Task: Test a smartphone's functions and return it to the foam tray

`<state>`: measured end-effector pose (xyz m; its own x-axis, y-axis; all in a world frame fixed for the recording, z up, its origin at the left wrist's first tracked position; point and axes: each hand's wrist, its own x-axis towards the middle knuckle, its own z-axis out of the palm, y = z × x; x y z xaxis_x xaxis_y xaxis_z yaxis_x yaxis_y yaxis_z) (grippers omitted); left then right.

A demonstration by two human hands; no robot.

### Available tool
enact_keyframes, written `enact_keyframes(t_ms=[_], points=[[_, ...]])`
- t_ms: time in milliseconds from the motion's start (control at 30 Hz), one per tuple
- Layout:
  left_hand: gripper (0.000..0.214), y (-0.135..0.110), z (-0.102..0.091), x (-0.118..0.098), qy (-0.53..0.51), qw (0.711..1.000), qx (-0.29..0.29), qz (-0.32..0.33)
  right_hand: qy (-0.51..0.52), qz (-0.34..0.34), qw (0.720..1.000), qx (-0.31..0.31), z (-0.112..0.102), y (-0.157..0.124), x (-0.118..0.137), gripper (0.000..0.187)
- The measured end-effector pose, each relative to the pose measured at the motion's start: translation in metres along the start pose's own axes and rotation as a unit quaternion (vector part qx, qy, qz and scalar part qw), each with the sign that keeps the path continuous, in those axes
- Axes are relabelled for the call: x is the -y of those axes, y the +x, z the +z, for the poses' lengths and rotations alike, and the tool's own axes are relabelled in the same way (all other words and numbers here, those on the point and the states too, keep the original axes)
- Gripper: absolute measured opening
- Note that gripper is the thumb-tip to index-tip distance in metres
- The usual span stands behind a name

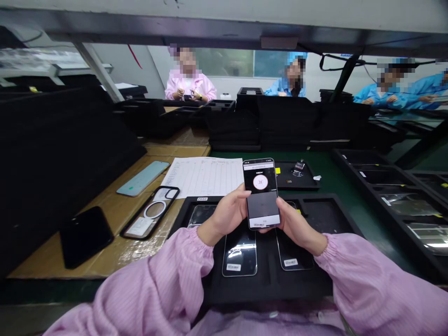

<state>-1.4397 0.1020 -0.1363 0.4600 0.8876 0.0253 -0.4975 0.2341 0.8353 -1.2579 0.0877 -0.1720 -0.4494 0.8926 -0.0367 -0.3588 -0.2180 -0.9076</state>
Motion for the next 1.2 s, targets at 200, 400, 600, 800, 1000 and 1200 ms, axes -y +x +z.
enact_keyframes(t_ms=[200, 400, 600, 800, 1000, 1200], points=[[0.053, -0.003, 0.001, -0.008, 0.032, 0.995, 0.039, -0.083, 0.018, -0.112, 0.983, -0.145, -0.009, 0.011, 0.008, 0.069], [0.048, -0.019, 0.000, -0.014, 0.112, 0.899, 0.221, -0.360, 0.048, -0.098, 0.958, -0.264, -0.020, 0.017, 0.018, 0.059], [0.052, -0.019, 0.015, -0.007, 0.068, 0.986, 0.086, -0.123, 0.066, -0.070, 0.963, -0.251, -0.020, 0.018, 0.012, 0.057], [0.100, -0.015, 0.020, -0.007, 0.105, 0.994, 0.002, -0.025, 0.028, -0.048, 0.989, -0.136, -0.008, 0.011, 0.011, 0.064], [0.101, -0.015, 0.016, -0.008, 0.069, 0.997, 0.014, 0.003, 0.004, -0.054, 0.998, -0.033, -0.002, 0.005, 0.005, 0.063], [0.104, -0.013, 0.016, -0.007, 0.041, 0.999, 0.028, 0.014, -0.120, -0.227, 0.966, -0.023, -0.001, -0.007, 0.003, 0.058]])
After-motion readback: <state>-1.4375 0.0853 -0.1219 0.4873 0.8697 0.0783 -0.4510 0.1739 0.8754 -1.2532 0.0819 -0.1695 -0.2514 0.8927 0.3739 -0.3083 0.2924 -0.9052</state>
